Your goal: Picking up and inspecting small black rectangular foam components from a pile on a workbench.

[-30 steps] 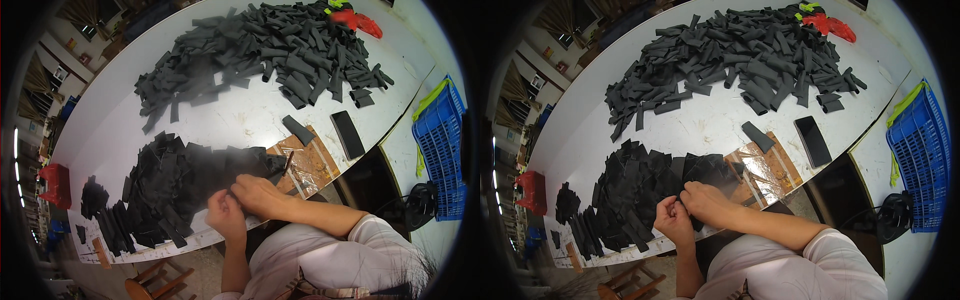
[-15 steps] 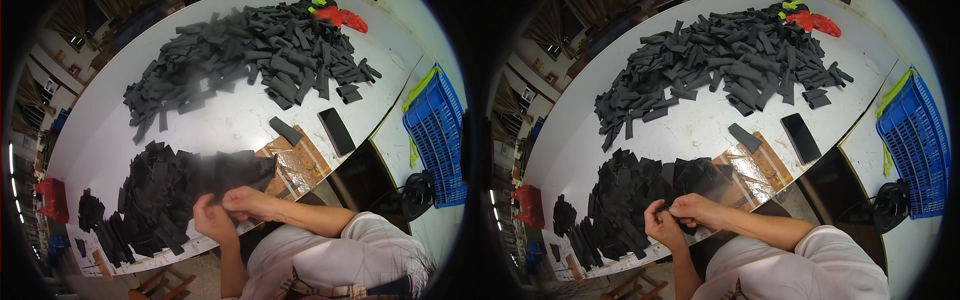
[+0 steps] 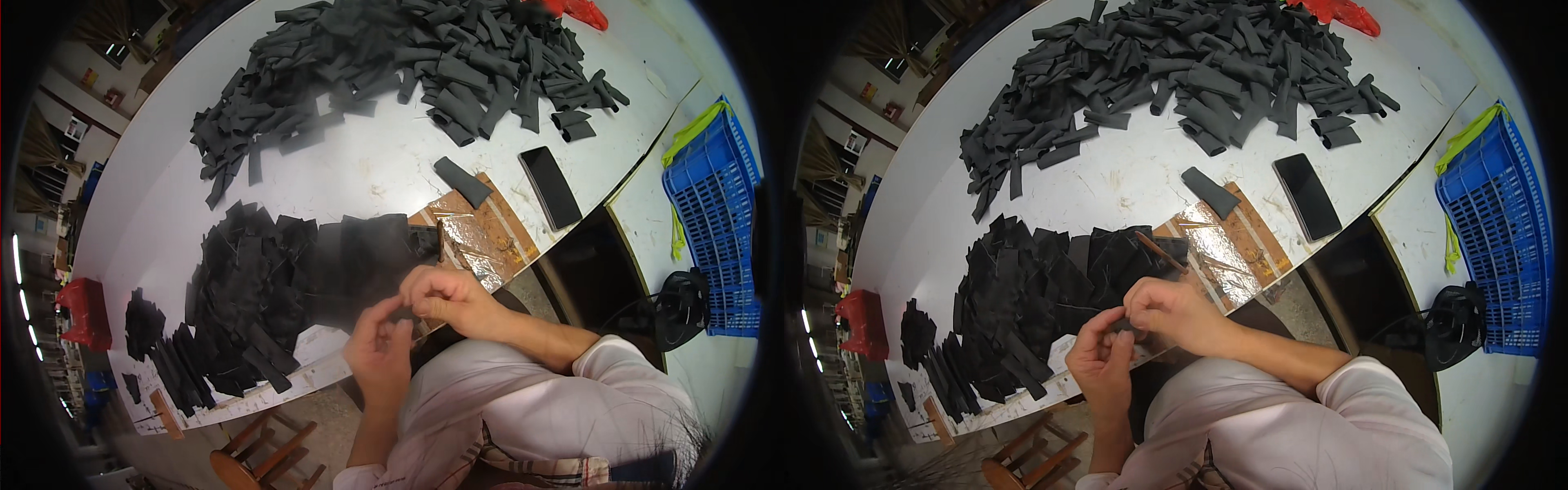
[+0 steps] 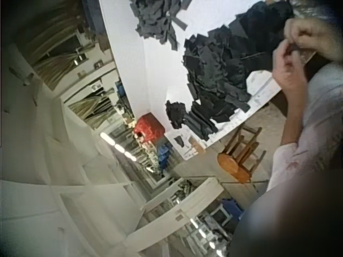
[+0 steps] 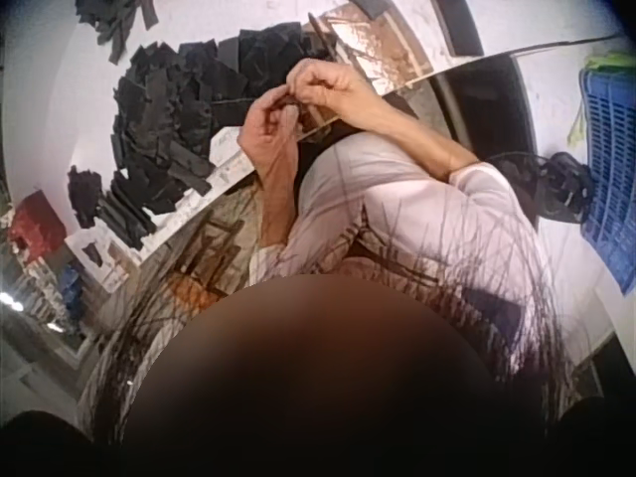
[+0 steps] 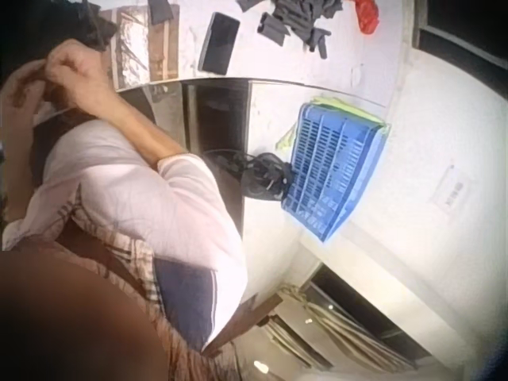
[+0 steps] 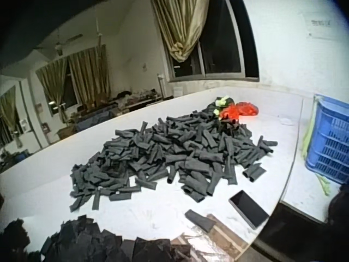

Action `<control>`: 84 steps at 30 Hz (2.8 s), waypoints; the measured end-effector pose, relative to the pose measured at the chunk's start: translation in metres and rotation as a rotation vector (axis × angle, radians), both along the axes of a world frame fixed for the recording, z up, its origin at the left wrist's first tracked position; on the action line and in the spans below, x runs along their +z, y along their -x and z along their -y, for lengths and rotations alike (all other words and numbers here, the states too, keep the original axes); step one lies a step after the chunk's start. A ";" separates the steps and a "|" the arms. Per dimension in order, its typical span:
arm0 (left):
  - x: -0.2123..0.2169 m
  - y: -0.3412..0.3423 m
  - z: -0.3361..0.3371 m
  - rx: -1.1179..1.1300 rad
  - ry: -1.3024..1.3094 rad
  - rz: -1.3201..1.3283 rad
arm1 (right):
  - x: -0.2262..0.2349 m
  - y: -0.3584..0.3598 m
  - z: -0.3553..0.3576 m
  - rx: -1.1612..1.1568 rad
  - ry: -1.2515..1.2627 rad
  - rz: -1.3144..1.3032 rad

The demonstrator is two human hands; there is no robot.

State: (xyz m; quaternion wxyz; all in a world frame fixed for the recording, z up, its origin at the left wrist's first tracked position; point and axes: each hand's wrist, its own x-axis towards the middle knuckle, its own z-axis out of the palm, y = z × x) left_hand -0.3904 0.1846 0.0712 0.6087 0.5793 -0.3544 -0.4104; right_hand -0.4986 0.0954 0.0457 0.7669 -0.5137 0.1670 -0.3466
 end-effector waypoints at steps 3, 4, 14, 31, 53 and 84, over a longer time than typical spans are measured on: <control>-0.010 0.009 0.011 0.129 0.217 0.579 | 0.013 0.017 0.001 -0.170 0.637 -0.221; -0.006 0.015 0.011 0.135 0.158 0.356 | 0.016 0.018 0.000 -0.212 0.692 -0.242; 0.022 0.022 0.021 -0.345 -0.073 -1.088 | 0.038 0.046 0.006 0.036 -0.163 -0.115; -0.007 -0.014 0.088 -0.367 0.021 -1.350 | 0.034 0.025 0.080 0.185 -0.242 -0.291; 0.006 -0.006 0.082 -0.439 0.368 -1.710 | 0.062 0.011 0.096 0.291 0.088 -0.301; 0.024 0.013 0.091 -0.251 0.312 0.009 | 0.027 0.037 0.073 -0.216 1.180 -0.577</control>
